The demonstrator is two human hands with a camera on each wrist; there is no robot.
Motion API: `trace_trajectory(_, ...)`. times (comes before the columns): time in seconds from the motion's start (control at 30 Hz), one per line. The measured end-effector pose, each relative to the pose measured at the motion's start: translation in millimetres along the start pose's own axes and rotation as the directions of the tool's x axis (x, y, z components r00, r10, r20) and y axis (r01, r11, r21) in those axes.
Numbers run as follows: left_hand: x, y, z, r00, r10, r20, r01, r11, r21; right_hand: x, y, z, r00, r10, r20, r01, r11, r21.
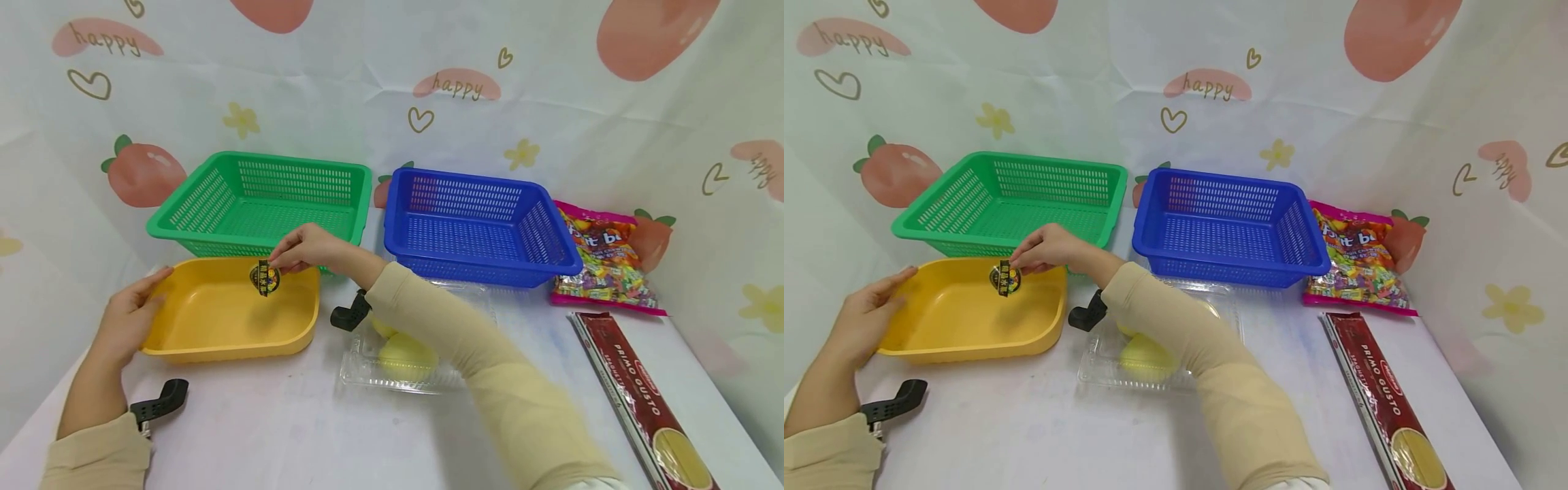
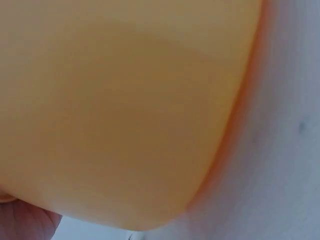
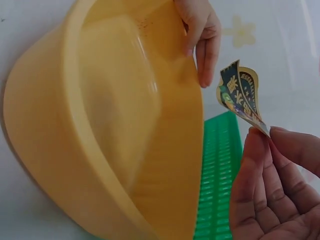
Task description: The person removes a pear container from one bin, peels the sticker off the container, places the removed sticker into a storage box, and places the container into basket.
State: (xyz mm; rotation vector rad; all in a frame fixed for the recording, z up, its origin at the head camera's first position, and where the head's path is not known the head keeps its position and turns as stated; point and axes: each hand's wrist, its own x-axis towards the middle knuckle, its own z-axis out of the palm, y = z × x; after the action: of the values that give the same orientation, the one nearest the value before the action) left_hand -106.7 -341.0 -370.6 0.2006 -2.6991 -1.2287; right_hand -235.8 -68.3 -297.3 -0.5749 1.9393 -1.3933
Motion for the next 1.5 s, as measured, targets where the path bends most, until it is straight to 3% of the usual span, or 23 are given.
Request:
trace_trajectory(0.13,-0.3,-1.4,-0.3,1.0,-0.027,-0.003,0.027,1.0,0.003,7.6,-1.4,6.5,1.0,0.004,0.009,-0.004,1.0,0.027)
trace_trajectory(0.5,0.6,2.4,-0.5,1.0,-0.016,-0.008,0.016,1.0,0.019,16.5,-3.8,20.9,0.998,0.057,0.03,-0.06,0.991,0.121)
trace_trajectory(0.8,1.2,5.0,-0.6,1.0,-0.024,-0.007,0.025,1.0,0.017,21.4,-2.4,32.2,0.994,0.075,0.073,-0.083,0.99,0.11)
trace_trajectory(1.5,1.2,5.6,0.5,0.999,-0.049,-0.003,0.049,0.999,-0.002,27.5,-3.9,50.9,0.988,0.052,0.145,-0.056,0.998,0.022)
